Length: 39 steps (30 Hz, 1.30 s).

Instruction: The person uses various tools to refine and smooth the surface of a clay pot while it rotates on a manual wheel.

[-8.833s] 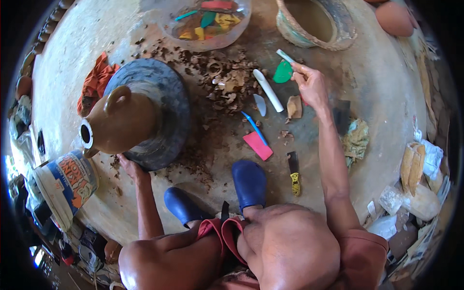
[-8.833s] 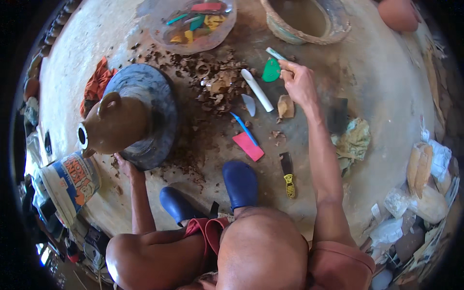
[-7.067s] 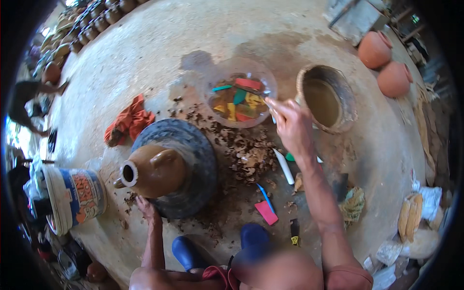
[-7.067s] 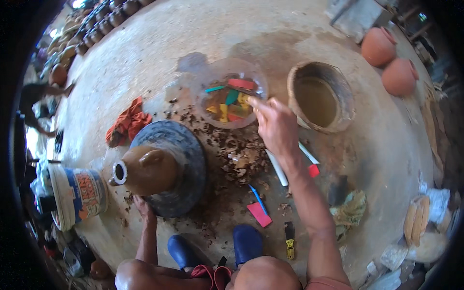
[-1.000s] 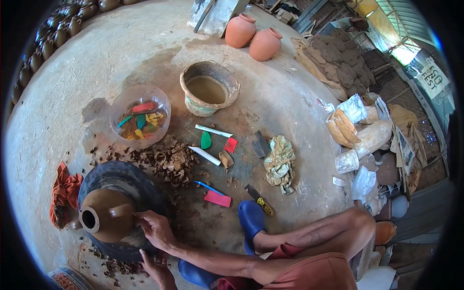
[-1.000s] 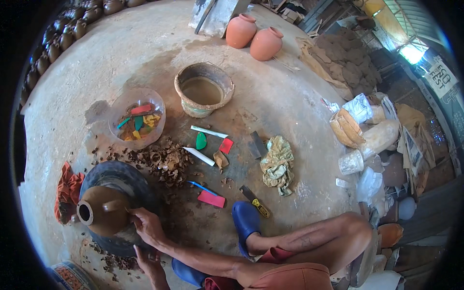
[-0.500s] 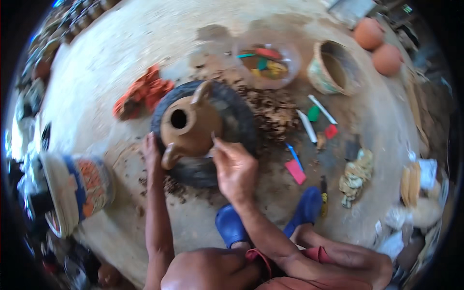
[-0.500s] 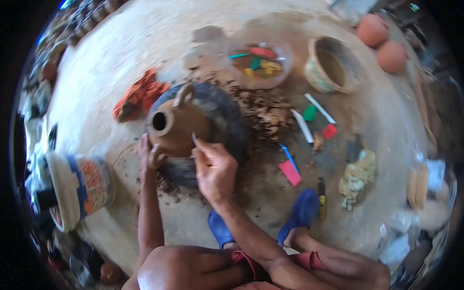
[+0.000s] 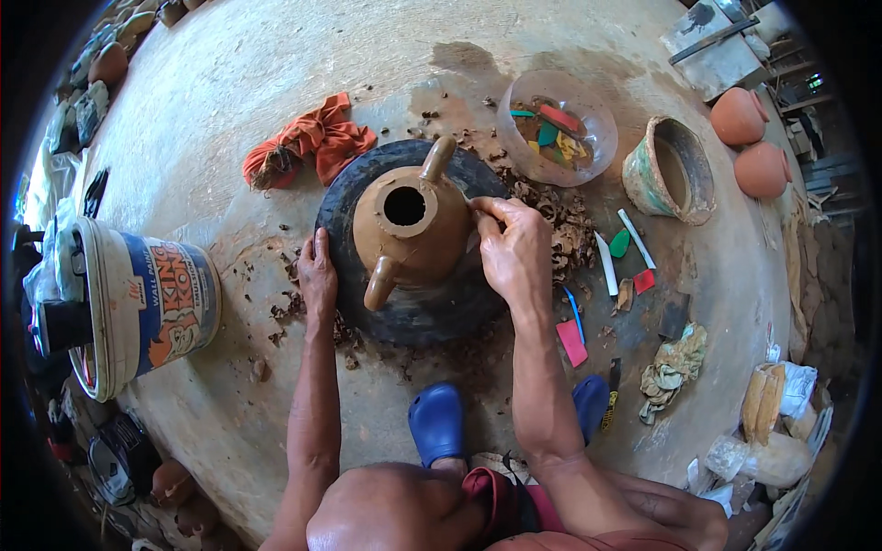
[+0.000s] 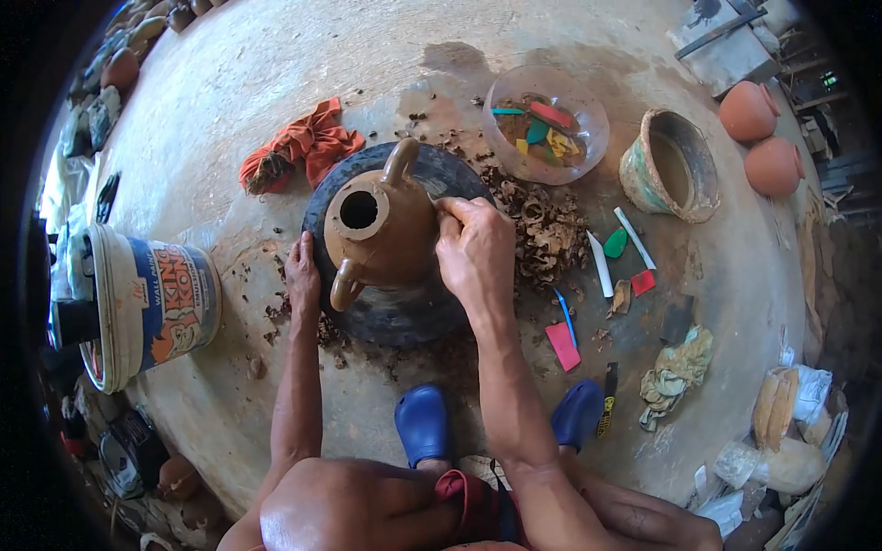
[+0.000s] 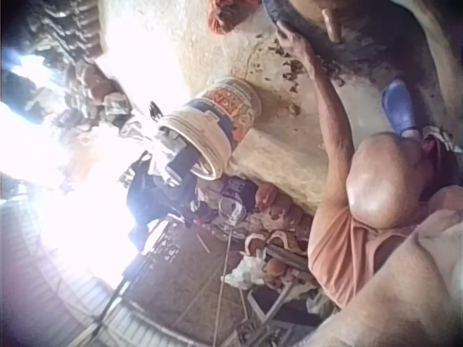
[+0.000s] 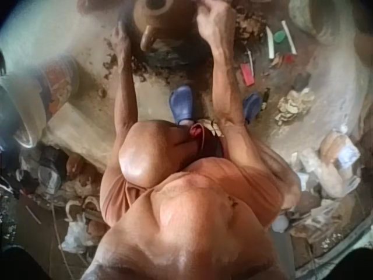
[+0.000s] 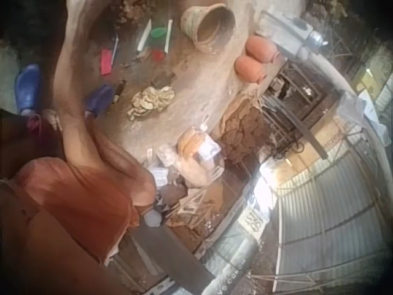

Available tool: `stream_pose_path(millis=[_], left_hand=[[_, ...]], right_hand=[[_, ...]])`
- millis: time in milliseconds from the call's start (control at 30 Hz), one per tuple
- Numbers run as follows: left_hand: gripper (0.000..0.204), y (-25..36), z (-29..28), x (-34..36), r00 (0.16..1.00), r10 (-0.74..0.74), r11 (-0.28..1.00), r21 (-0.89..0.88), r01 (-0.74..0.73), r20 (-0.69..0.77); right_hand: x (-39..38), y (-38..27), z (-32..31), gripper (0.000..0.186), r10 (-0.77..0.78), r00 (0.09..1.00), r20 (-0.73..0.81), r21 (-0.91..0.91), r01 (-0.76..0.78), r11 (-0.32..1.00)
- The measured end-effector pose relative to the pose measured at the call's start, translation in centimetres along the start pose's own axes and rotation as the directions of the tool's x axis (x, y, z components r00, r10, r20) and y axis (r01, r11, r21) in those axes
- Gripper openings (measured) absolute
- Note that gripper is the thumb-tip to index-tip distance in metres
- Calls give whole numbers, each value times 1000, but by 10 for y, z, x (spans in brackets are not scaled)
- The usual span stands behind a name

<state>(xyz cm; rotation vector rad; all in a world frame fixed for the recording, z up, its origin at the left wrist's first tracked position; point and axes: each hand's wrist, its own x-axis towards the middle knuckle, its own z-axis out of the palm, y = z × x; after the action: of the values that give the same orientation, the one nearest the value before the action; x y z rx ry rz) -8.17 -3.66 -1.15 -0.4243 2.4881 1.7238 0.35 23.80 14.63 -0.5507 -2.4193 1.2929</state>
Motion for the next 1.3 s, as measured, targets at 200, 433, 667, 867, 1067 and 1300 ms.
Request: stream_pose_path(millis=[200, 433, 667, 867, 1067, 1300], left_hand=[[61, -2, -4, 3, 1000, 18, 1000, 6, -17, -13], [62, -6, -4, 4, 999, 29, 999, 24, -28, -20], [61, -7, -4, 4, 1000, 14, 1000, 2, -14, -28], [61, 4, -3, -3, 999, -49, 999, -7, 48, -23], [61, 2, -8, 15, 998, -22, 1000, -8, 23, 56], [45, -1, -2, 49, 986, 23, 996, -92, -8, 167]], right_hand=[[-16, -48, 5, 20, -85, 996, -5, 48, 85, 995], [-19, -49, -2, 18, 200, 976, -82, 600, -112, 792], [-6, 17, 2, 16, -50, 998, -30, -98, 47, 994], [-16, -52, 2, 14, -35, 999, -2, 163, 35, 986], [6, -12, -12, 13, -31, 987, -160, 170, 59, 984], [27, 27, 2, 26, -570, 811, -129, -33, 571, 820]])
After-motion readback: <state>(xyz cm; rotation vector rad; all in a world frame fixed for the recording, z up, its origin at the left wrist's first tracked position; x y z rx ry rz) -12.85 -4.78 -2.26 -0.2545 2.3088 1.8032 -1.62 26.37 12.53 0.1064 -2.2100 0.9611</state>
